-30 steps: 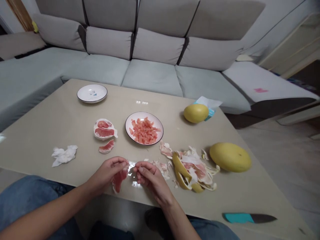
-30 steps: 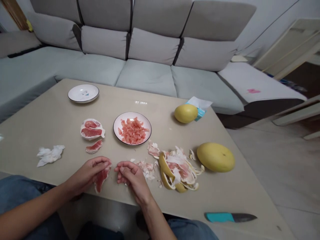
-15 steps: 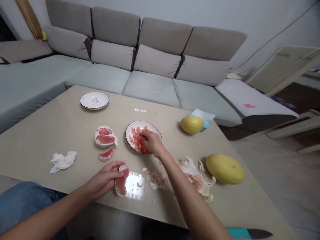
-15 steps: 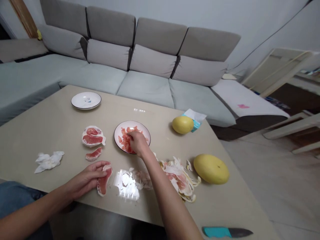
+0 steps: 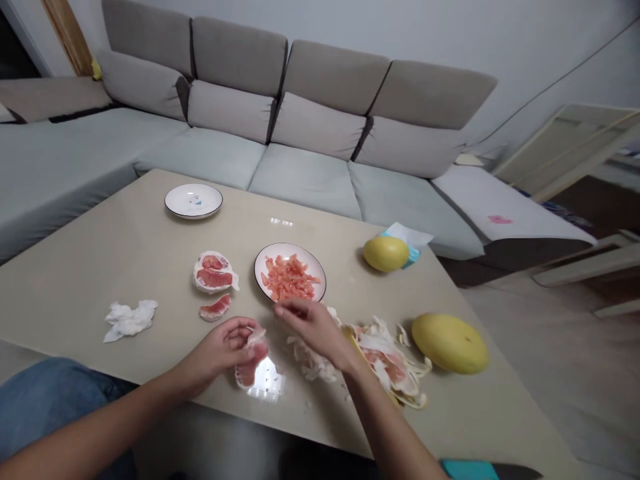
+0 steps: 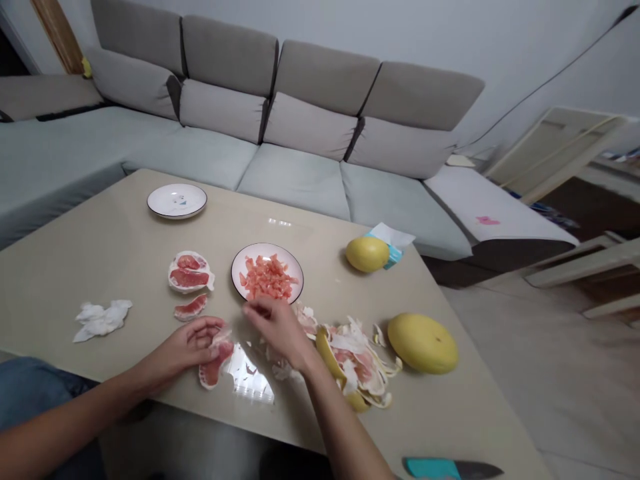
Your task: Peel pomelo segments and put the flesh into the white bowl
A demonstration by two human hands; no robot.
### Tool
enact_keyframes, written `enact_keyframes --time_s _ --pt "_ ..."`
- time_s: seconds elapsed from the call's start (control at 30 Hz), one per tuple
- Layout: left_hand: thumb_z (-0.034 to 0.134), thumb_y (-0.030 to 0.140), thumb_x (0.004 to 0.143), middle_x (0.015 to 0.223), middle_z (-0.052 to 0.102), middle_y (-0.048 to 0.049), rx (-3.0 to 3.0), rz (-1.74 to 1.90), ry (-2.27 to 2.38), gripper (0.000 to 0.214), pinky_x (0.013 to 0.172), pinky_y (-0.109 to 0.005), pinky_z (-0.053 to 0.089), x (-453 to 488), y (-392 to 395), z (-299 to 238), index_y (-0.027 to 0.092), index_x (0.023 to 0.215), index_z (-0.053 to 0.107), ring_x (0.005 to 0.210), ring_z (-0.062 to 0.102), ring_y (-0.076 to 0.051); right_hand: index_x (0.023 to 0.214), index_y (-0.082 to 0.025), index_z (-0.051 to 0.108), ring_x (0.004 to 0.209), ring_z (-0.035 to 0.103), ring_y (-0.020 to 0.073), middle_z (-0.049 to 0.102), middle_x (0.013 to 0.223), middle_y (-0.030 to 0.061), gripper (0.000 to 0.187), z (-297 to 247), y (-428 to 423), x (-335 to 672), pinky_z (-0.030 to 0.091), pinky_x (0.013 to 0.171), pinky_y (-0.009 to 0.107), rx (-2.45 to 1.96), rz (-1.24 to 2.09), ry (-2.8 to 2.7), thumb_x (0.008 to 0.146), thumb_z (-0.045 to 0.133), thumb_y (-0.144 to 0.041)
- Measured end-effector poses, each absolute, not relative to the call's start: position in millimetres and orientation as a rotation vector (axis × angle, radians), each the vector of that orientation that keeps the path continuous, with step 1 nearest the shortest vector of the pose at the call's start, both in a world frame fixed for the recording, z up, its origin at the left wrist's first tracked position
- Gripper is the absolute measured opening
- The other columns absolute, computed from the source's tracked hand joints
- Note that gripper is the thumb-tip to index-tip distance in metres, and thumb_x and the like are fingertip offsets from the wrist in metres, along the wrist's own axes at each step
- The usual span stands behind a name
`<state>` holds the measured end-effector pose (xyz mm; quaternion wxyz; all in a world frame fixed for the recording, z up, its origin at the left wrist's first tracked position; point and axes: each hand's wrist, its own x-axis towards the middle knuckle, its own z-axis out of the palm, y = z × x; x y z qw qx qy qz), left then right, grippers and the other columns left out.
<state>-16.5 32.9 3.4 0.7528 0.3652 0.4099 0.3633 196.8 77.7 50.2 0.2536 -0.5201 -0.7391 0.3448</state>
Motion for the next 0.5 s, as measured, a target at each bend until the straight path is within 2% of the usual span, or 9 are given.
enact_keyframes --time_s 0.07,0.13,0.33,0.43,0.5 --pt "0.077 0.025 0.074 0.095 0.059 -0.0024 0.917 0.777 0.870 0.044 0.075 -0.025 0.050 -14 28 3 0.021 0.112 0.056 0.092 0.062 -0.017 0.093 -0.018 0.072 0.077 0.065 0.0180 0.073 0.085 0.0035 0.022 48 45 194 0.049 0.067 0.026 -1.357 1.305 -1.887 0.086 0.060 -0.036" --pt "0.078 0.026 0.073 0.091 0.059 -0.0016 0.990 0.741 0.863 0.048 0.070 -0.025 0.050 -10 23 2 0.022 0.115 0.054 0.088 0.061 -0.017 0.095 -0.017 0.072 0.075 0.065 0.0182 0.073 0.082 0.0043 0.024 43 20 189 0.049 0.067 0.027 -1.364 1.448 -1.736 0.082 0.066 -0.036" --pt "0.077 0.028 0.073 0.093 0.062 -0.0026 1.000 0.710 0.865 0.049 0.073 -0.027 0.050 -5 14 -1 0.023 0.114 0.053 0.085 0.063 -0.017 0.074 -0.020 0.072 0.075 0.063 0.0175 0.068 0.078 0.0033 0.008 18 -1 179 0.049 0.068 0.028 -1.292 1.125 -1.594 0.078 0.071 -0.027" --pt "0.076 0.033 0.075 0.094 0.066 -0.0049 0.980 0.620 0.875 0.042 0.068 -0.025 0.048 -5 15 1 0.020 0.110 0.058 0.081 0.065 -0.017 0.072 -0.021 0.074 0.072 0.064 0.0176 0.069 0.075 0.0036 0.007 12 1 181 0.049 0.068 0.029 -1.232 1.000 -1.620 0.078 0.071 -0.024" --pt "0.073 0.038 0.077 0.088 0.070 -0.0058 0.994 0.533 0.885 0.035 0.064 -0.023 0.046 -5 15 3 0.017 0.103 0.063 0.074 0.064 -0.016 0.073 -0.022 0.075 0.068 0.062 0.0168 0.068 0.071 0.0030 0.008 10 1 185 0.047 0.065 0.028 -1.260 0.986 -1.625 0.079 0.071 -0.024"
